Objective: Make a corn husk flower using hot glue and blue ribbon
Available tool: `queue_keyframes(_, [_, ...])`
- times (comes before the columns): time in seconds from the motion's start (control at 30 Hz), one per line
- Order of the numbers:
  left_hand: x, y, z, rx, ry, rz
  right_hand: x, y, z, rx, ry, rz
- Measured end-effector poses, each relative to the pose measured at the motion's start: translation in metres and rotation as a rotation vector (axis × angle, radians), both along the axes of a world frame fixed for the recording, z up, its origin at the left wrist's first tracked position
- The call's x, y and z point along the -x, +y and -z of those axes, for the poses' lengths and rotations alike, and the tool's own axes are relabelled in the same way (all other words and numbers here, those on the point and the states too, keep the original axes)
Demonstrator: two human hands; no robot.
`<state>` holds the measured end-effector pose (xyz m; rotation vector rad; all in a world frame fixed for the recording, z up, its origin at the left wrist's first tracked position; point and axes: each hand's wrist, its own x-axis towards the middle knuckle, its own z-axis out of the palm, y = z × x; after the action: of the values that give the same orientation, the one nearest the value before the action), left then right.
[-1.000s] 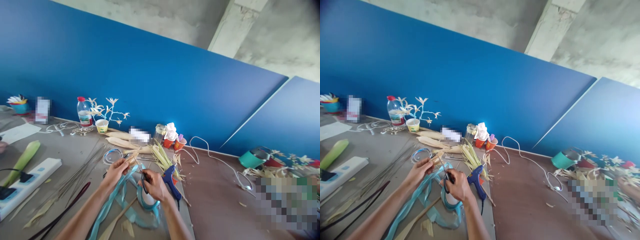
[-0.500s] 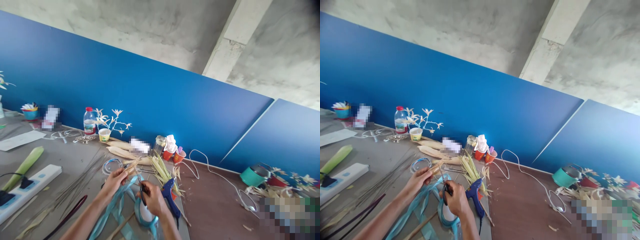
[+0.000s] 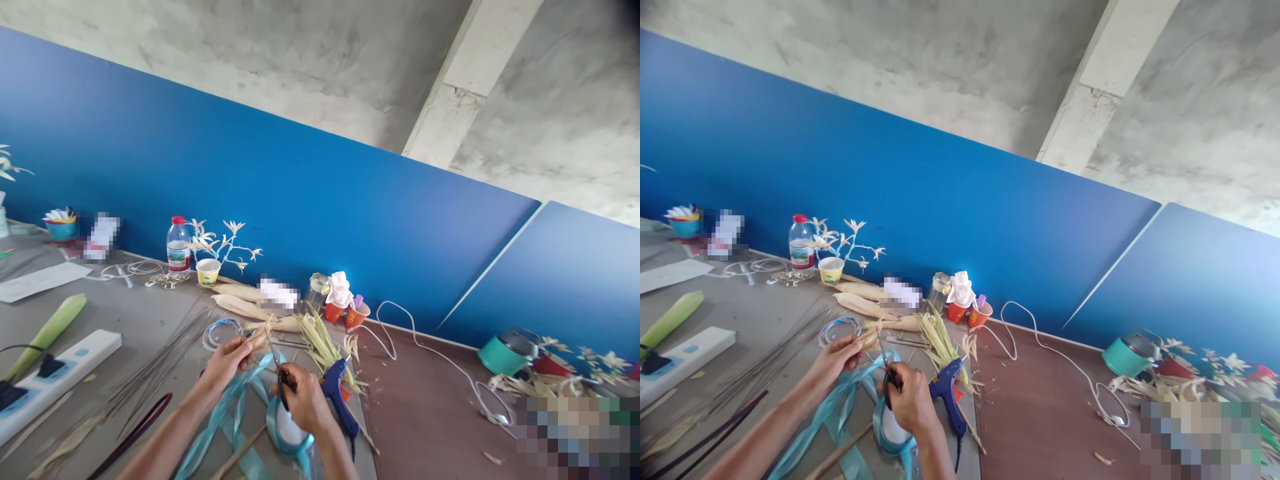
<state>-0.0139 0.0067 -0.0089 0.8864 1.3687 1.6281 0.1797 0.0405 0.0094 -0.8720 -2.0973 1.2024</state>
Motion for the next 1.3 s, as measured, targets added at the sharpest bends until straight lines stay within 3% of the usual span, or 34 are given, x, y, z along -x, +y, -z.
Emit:
queue_keyframes(0.7, [-0.008, -0.006, -0.008, 0.015, 0.049, 0.125, 0.003, 0.003, 0.009, 0.176, 0.146, -0.019])
queue_keyframes(1.03, [-0.010, -0.007, -0.012, 0.011, 0.027, 0.121, 0.003, 0.008, 0.013, 0.126, 0.119, 0.038])
queue_keyframes(1.3, [-0.007, -0.004, -0.005, 0.039, 0.109, 0.202, 0.006, 0.008, 0.001, 0.309, 0.520, 0.174])
